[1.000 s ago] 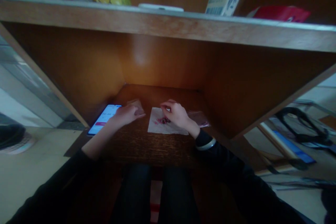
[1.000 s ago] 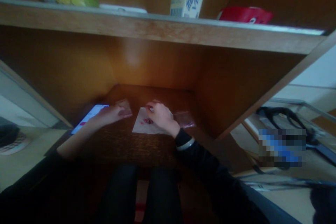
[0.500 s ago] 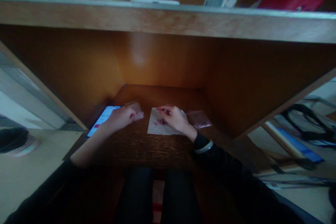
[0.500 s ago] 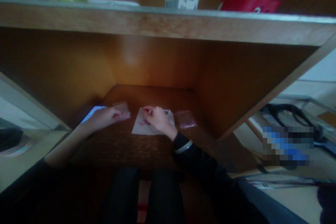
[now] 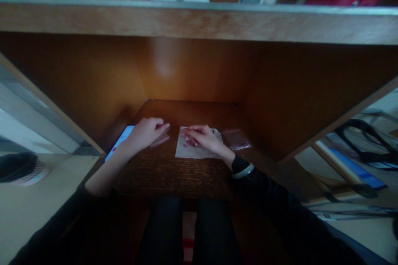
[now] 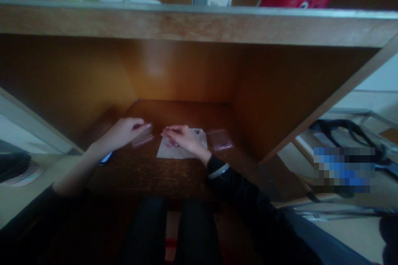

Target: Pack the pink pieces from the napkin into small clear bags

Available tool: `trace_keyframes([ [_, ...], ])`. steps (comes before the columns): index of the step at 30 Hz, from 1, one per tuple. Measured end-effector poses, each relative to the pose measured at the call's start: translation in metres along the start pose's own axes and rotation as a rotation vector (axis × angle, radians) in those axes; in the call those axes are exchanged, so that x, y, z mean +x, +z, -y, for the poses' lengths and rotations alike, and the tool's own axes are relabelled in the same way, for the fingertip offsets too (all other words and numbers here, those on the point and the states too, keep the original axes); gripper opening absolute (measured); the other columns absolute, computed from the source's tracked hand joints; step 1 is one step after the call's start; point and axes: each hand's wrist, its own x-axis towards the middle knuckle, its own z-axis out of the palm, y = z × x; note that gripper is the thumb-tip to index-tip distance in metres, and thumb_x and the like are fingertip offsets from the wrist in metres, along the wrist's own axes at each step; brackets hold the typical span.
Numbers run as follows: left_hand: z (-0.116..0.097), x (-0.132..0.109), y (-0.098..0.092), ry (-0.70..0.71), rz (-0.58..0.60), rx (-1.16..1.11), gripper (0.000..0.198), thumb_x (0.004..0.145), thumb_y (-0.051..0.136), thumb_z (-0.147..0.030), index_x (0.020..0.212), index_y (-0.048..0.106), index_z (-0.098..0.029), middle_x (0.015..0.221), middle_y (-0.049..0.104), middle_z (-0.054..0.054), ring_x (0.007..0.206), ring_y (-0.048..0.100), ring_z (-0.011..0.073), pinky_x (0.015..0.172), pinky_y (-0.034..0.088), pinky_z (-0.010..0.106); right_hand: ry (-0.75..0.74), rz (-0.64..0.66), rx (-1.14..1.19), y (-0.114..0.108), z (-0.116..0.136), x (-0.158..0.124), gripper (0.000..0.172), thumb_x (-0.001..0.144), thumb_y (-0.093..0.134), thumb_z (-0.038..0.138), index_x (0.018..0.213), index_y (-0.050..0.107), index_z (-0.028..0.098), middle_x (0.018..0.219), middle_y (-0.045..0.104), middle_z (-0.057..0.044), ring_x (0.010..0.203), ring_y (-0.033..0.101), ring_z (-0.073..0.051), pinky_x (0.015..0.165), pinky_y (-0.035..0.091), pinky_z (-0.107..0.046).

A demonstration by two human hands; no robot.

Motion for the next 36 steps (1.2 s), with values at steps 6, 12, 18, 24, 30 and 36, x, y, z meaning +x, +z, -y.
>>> trace_keyframes([
  [6, -0.021, 0.003, 0.039, -0.014, 0.216, -0.501, 0.026, 0.088, 0.045, -0.032, 0.070, 0.060, -0.021, 0.057, 0.062, 0.002, 0.046, 0.054, 0.0118, 0.045, 0.039, 0.024, 0.096, 0.232, 0.153, 0.000, 0.001, -0.001, 0.042, 0.088, 0.051, 0.053, 0.071, 0.066, 0.018, 0.057, 0.059, 0.002, 0.043, 0.044, -0.007, 0.038, 0.028, -0.019],
  [12, -0.013, 0.005, 0.048, -0.049, 0.333, -0.918, 0.016, 0.085, 0.057, -0.030, 0.080, 0.066, -0.018, 0.068, 0.064, 0.002, 0.052, 0.053, 0.0090, 0.048, 0.042, 0.021, 0.129, 0.258, 0.294, -0.003, -0.004, 0.001, 0.044, 0.089, 0.051, 0.054, 0.068, 0.063, 0.017, 0.056, 0.061, 0.000, 0.042, 0.048, -0.007, 0.040, 0.036, -0.020],
  [18, -0.002, 0.004, 0.055, -0.022, 0.383, -1.052, 0.021, 0.079, 0.067, -0.035, 0.079, 0.068, -0.015, 0.064, 0.062, 0.000, 0.051, 0.050, 0.0068, 0.048, 0.038, 0.019, 0.123, 0.339, 0.310, -0.001, -0.010, 0.002, 0.039, 0.090, 0.051, 0.049, 0.078, 0.066, 0.015, 0.065, 0.065, -0.003, 0.050, 0.055, -0.008, 0.045, 0.042, -0.019],
  [24, 0.002, 0.005, 0.066, 0.003, 0.359, -1.110, 0.017, 0.074, 0.072, -0.030, 0.077, 0.067, -0.015, 0.057, 0.056, -0.003, 0.050, 0.047, 0.0065, 0.047, 0.036, 0.020, 0.141, 0.356, 0.318, -0.002, -0.010, 0.001, 0.030, 0.089, 0.054, 0.040, 0.083, 0.067, 0.014, 0.075, 0.070, -0.007, 0.058, 0.060, -0.010, 0.045, 0.043, -0.019],
  [30, 0.004, 0.009, 0.072, -0.015, 0.315, -1.180, 0.027, 0.078, 0.069, -0.038, 0.066, 0.060, -0.016, 0.054, 0.051, -0.004, 0.047, 0.044, 0.0060, 0.045, 0.031, 0.019, 0.116, 0.279, 0.369, 0.002, -0.004, -0.002, 0.019, 0.088, 0.057, 0.030, 0.080, 0.064, 0.015, 0.075, 0.069, -0.006, 0.065, 0.063, -0.011, 0.053, 0.048, -0.020],
  [36, -0.005, 0.009, 0.073, -0.024, 0.221, -1.264, 0.027, 0.075, 0.071, -0.036, 0.060, 0.058, -0.017, 0.053, 0.045, -0.005, 0.048, 0.043, 0.0068, 0.048, 0.034, 0.021, 0.073, 0.176, 0.496, 0.009, -0.004, -0.004, 0.010, 0.085, 0.063, 0.027, 0.084, 0.063, 0.017, 0.077, 0.069, -0.004, 0.067, 0.065, -0.013, 0.069, 0.055, -0.028],
])
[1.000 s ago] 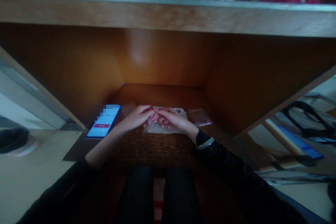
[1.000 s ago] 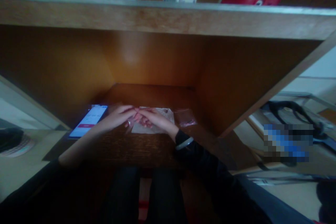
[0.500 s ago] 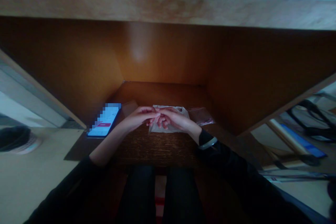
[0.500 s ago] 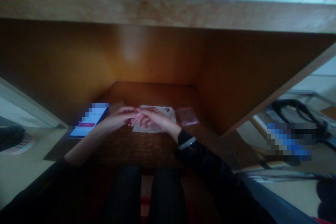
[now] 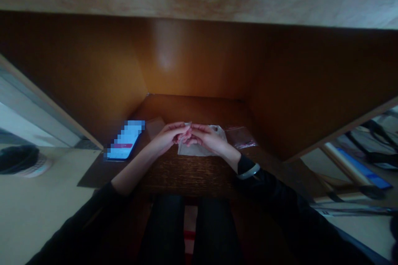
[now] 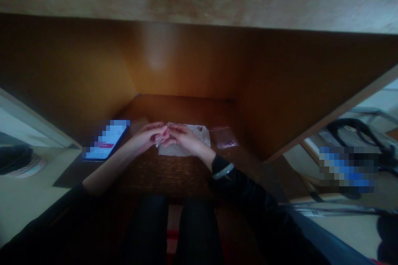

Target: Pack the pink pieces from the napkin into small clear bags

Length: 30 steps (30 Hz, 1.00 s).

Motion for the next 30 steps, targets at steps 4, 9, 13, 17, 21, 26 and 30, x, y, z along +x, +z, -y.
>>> trace_keyframes([
  [4, -0.001, 0.002, 0.000, 0.006, -0.117, -0.087, 0.022, 0.072, 0.073, -0.033, 0.063, 0.060, -0.018, 0.058, 0.052, -0.003, 0.051, 0.046, 0.0075, 0.051, 0.039, 0.021, -0.004, -0.041, 0.054, 0.002, 0.001, 0.000, 0.012, 0.081, 0.068, 0.027, 0.087, 0.064, 0.017, 0.081, 0.069, -0.003, 0.072, 0.067, -0.013, 0.079, 0.056, -0.031],
  [9, -0.012, -0.002, 0.004, 0.079, -0.251, 0.123, 0.027, 0.081, 0.063, -0.034, 0.061, 0.054, -0.019, 0.056, 0.049, -0.004, 0.049, 0.044, 0.0081, 0.050, 0.038, 0.022, -0.041, -0.082, 0.002, -0.003, 0.000, 0.002, 0.016, 0.082, 0.065, 0.033, 0.084, 0.062, 0.018, 0.080, 0.069, -0.005, 0.074, 0.067, -0.017, 0.077, 0.056, -0.035],
  [13, -0.019, -0.010, 0.015, 0.254, -0.305, 0.681, 0.030, 0.083, 0.059, -0.028, 0.057, 0.050, -0.018, 0.051, 0.043, -0.005, 0.049, 0.042, 0.0092, 0.050, 0.031, 0.023, -0.264, -0.239, -0.372, -0.011, 0.000, 0.001, 0.017, 0.076, 0.070, 0.031, 0.076, 0.056, 0.020, 0.071, 0.061, 0.001, 0.061, 0.059, -0.012, 0.063, 0.052, -0.030],
  [17, -0.018, -0.016, 0.024, 0.311, -0.392, 1.041, 0.024, 0.085, 0.054, -0.024, 0.062, 0.052, -0.018, 0.054, 0.049, -0.003, 0.052, 0.046, 0.0111, 0.052, 0.031, 0.024, -0.473, -0.206, -0.606, -0.013, 0.004, -0.002, 0.004, 0.075, 0.067, 0.021, 0.078, 0.065, 0.019, 0.078, 0.064, 0.000, 0.073, 0.060, -0.013, 0.073, 0.049, -0.029],
  [21, -0.018, -0.020, 0.032, 0.354, -0.374, 1.299, 0.023, 0.089, 0.050, -0.026, 0.068, 0.055, -0.018, 0.062, 0.055, 0.000, 0.053, 0.047, 0.0123, 0.053, 0.030, 0.025, -0.364, -0.090, -0.588, -0.013, 0.001, -0.002, 0.008, 0.079, 0.063, 0.023, 0.076, 0.068, 0.017, 0.071, 0.066, 0.001, 0.063, 0.058, -0.012, 0.067, 0.048, -0.028],
  [26, -0.023, -0.022, 0.036, 0.471, -0.309, 1.374, 0.025, 0.091, 0.051, -0.037, 0.076, 0.059, -0.018, 0.078, 0.062, 0.005, 0.073, 0.056, 0.0189, 0.068, 0.040, 0.030, -0.330, -0.034, -0.629, -0.015, 0.000, -0.002, 0.011, 0.078, 0.066, 0.027, 0.083, 0.072, 0.018, 0.077, 0.071, 0.000, 0.069, 0.060, -0.013, 0.070, 0.049, -0.028],
  [30, -0.028, -0.023, 0.027, 0.529, -0.273, 1.337, 0.047, 0.075, 0.068, -0.052, 0.108, 0.059, -0.020, 0.114, 0.063, 0.011, 0.106, 0.055, 0.0309, 0.095, 0.036, 0.045, -0.331, -0.014, -0.638, -0.015, 0.007, -0.004, 0.027, 0.077, 0.069, 0.025, 0.103, 0.072, 0.021, 0.106, 0.072, -0.005, 0.086, 0.065, -0.016, 0.083, 0.050, -0.033],
])
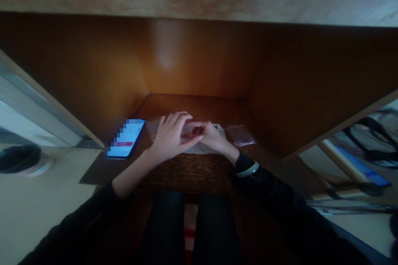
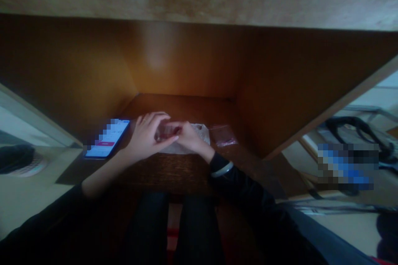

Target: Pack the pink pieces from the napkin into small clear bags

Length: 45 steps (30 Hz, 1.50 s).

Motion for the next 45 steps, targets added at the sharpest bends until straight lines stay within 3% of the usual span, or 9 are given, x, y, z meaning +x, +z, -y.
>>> trace_keyframes([
  [5, 0.012, -0.002, -0.006, -0.080, 0.152, -0.190, 0.058, 0.071, 0.075, -0.045, 0.120, 0.056, -0.021, 0.118, 0.065, 0.011, 0.110, 0.057, 0.0304, 0.101, 0.033, 0.049, 0.059, -0.027, 0.070, -0.005, 0.008, 0.001, 0.034, 0.074, 0.073, 0.024, 0.107, 0.071, 0.021, 0.107, 0.072, -0.006, 0.088, 0.066, -0.017, 0.079, 0.052, -0.032],
  [13, 0.013, -0.002, 0.000, -0.322, 0.138, -0.598, 0.051, 0.069, 0.077, -0.037, 0.114, 0.062, -0.019, 0.110, 0.068, 0.011, 0.097, 0.064, 0.0241, 0.083, 0.049, 0.036, 0.149, -0.069, 0.107, -0.007, 0.006, 0.001, 0.020, 0.080, 0.066, 0.031, 0.095, 0.075, 0.021, 0.081, 0.072, -0.001, 0.050, 0.051, -0.008, 0.047, 0.041, -0.022],
  [21, 0.013, -0.010, 0.013, -0.301, 0.081, -0.465, 0.056, 0.066, 0.079, -0.041, 0.113, 0.061, -0.015, 0.109, 0.069, 0.013, 0.098, 0.065, 0.0253, 0.084, 0.050, 0.038, 0.060, -0.059, 0.069, 0.002, 0.001, 0.003, 0.021, 0.075, 0.068, 0.027, 0.095, 0.074, 0.021, 0.098, 0.073, -0.004, 0.087, 0.066, -0.017, 0.083, 0.050, -0.035],
  [26, 0.018, -0.014, 0.021, -0.352, -0.003, -0.493, 0.048, 0.064, 0.080, -0.039, 0.104, 0.065, -0.016, 0.095, 0.071, 0.009, 0.082, 0.066, 0.0200, 0.076, 0.051, 0.033, 0.174, -0.305, -0.032, -0.002, -0.007, 0.006, 0.019, 0.084, 0.053, 0.028, 0.083, 0.071, 0.020, 0.077, 0.069, -0.003, 0.070, 0.062, -0.016, 0.068, 0.049, -0.031],
  [29, 0.022, -0.015, 0.028, -0.446, -0.095, -0.611, 0.038, 0.068, 0.077, -0.038, 0.096, 0.065, -0.017, 0.083, 0.071, 0.005, 0.075, 0.065, 0.0172, 0.074, 0.052, 0.031, 0.176, -0.403, -0.325, -0.004, -0.007, 0.003, 0.022, 0.086, 0.050, 0.024, 0.086, 0.071, 0.020, 0.082, 0.068, -0.005, 0.075, 0.061, -0.017, 0.071, 0.047, -0.032],
  [32, 0.026, -0.015, 0.034, -0.530, -0.212, -0.733, 0.029, 0.072, 0.074, -0.040, 0.087, 0.066, -0.016, 0.085, 0.070, 0.005, 0.080, 0.065, 0.0168, 0.080, 0.052, 0.032, 0.124, -0.259, -0.693, 0.002, -0.006, -0.003, 0.017, 0.083, 0.060, 0.027, 0.094, 0.073, 0.023, 0.098, 0.068, -0.008, 0.092, 0.058, -0.024, 0.080, 0.046, -0.038],
  [36, 0.028, -0.013, 0.035, -0.566, -0.234, -0.838, 0.027, 0.074, 0.071, -0.042, 0.081, 0.065, -0.016, 0.088, 0.070, 0.004, 0.087, 0.065, 0.0175, 0.089, 0.050, 0.036, 0.008, -0.029, -0.903, 0.012, -0.007, -0.009, 0.016, 0.081, 0.068, 0.036, 0.085, 0.075, 0.022, 0.113, 0.066, -0.011, 0.109, 0.052, -0.032, 0.092, 0.039, -0.049],
  [41, 0.025, -0.012, 0.033, -0.523, -0.162, -0.862, 0.028, 0.071, 0.073, -0.040, 0.084, 0.065, -0.017, 0.091, 0.071, 0.005, 0.089, 0.065, 0.0183, 0.087, 0.050, 0.036, -0.027, 0.018, -1.002, 0.016, -0.007, -0.010, 0.012, 0.082, 0.067, 0.027, 0.077, 0.075, 0.021, 0.115, 0.067, -0.010, 0.112, 0.052, -0.033, 0.095, 0.035, -0.051],
  [45, 0.024, -0.013, 0.033, -0.468, -0.133, -0.864, 0.027, 0.072, 0.073, -0.040, 0.083, 0.065, -0.018, 0.092, 0.071, 0.005, 0.089, 0.065, 0.0182, 0.085, 0.051, 0.034, -0.052, 0.018, -0.916, 0.015, -0.007, -0.009, 0.009, 0.080, 0.067, 0.021, 0.076, 0.075, 0.023, 0.111, 0.069, -0.006, 0.109, 0.055, -0.029, 0.096, 0.036, -0.048],
])
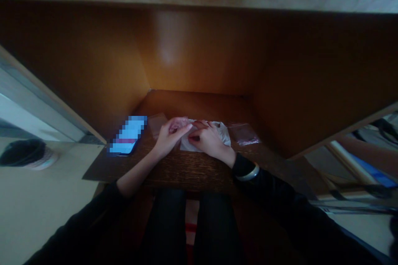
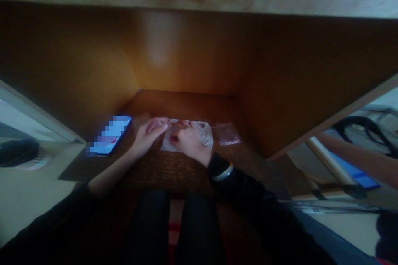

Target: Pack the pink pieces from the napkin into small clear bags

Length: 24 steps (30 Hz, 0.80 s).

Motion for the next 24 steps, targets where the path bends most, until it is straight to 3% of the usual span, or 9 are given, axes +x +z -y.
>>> trace_keyframes([
  [3, -0.001, 0.000, -0.001, -0.005, 0.017, -0.003, 0.026, 0.072, 0.073, -0.038, 0.086, 0.066, -0.018, 0.094, 0.071, 0.005, 0.089, 0.064, 0.0179, 0.086, 0.050, 0.034, 0.117, -0.145, 0.156, 0.001, -0.003, 0.003, 0.008, 0.079, 0.067, 0.020, 0.076, 0.074, 0.024, 0.103, 0.071, -0.005, 0.100, 0.059, -0.025, 0.092, 0.040, -0.045],
  [6, 0.000, 0.000, -0.001, -0.026, 0.063, 0.037, 0.023, 0.073, 0.072, -0.037, 0.085, 0.066, -0.017, 0.089, 0.071, 0.004, 0.085, 0.063, 0.0171, 0.083, 0.049, 0.032, 0.320, -0.440, 0.299, 0.000, -0.006, 0.005, 0.009, 0.082, 0.064, 0.022, 0.081, 0.073, 0.022, 0.091, 0.071, -0.007, 0.091, 0.061, -0.023, 0.086, 0.044, -0.042],
  [9, 0.001, 0.000, -0.001, -0.045, 0.116, 0.089, 0.022, 0.073, 0.072, -0.038, 0.079, 0.065, -0.017, 0.079, 0.068, 0.002, 0.076, 0.061, 0.0161, 0.074, 0.048, 0.030, 0.339, -0.607, 0.402, -0.004, -0.003, 0.005, 0.012, 0.084, 0.062, 0.028, 0.085, 0.073, 0.022, 0.089, 0.069, -0.007, 0.092, 0.060, -0.023, 0.086, 0.045, -0.041],
  [15, 0.000, 0.001, -0.001, -0.021, 0.151, 0.065, 0.023, 0.074, 0.070, -0.038, 0.084, 0.065, -0.017, 0.081, 0.067, 0.002, 0.075, 0.059, 0.0151, 0.070, 0.048, 0.027, 0.127, -0.473, 0.518, -0.008, 0.007, 0.005, 0.012, 0.084, 0.064, 0.032, 0.089, 0.073, 0.025, 0.101, 0.066, -0.005, 0.106, 0.057, -0.023, 0.096, 0.042, -0.042],
  [21, 0.006, 0.002, -0.004, -0.017, 0.064, 0.091, 0.024, 0.075, 0.070, -0.040, 0.080, 0.066, -0.017, 0.078, 0.068, 0.003, 0.076, 0.062, 0.0165, 0.074, 0.049, 0.030, 0.218, -0.535, 0.558, -0.011, -0.007, 0.008, 0.019, 0.090, 0.053, 0.024, 0.087, 0.072, 0.022, 0.094, 0.066, -0.006, 0.096, 0.061, -0.020, 0.088, 0.047, -0.038],
  [24, 0.011, 0.003, -0.004, -0.019, 0.014, 0.022, 0.026, 0.076, 0.069, -0.041, 0.085, 0.068, -0.016, 0.089, 0.071, 0.006, 0.085, 0.065, 0.0193, 0.082, 0.050, 0.035, 0.106, -0.324, 0.434, -0.015, -0.018, 0.009, 0.010, 0.083, 0.063, 0.020, 0.085, 0.072, 0.021, 0.092, 0.068, -0.004, 0.093, 0.061, -0.020, 0.088, 0.046, -0.039],
])
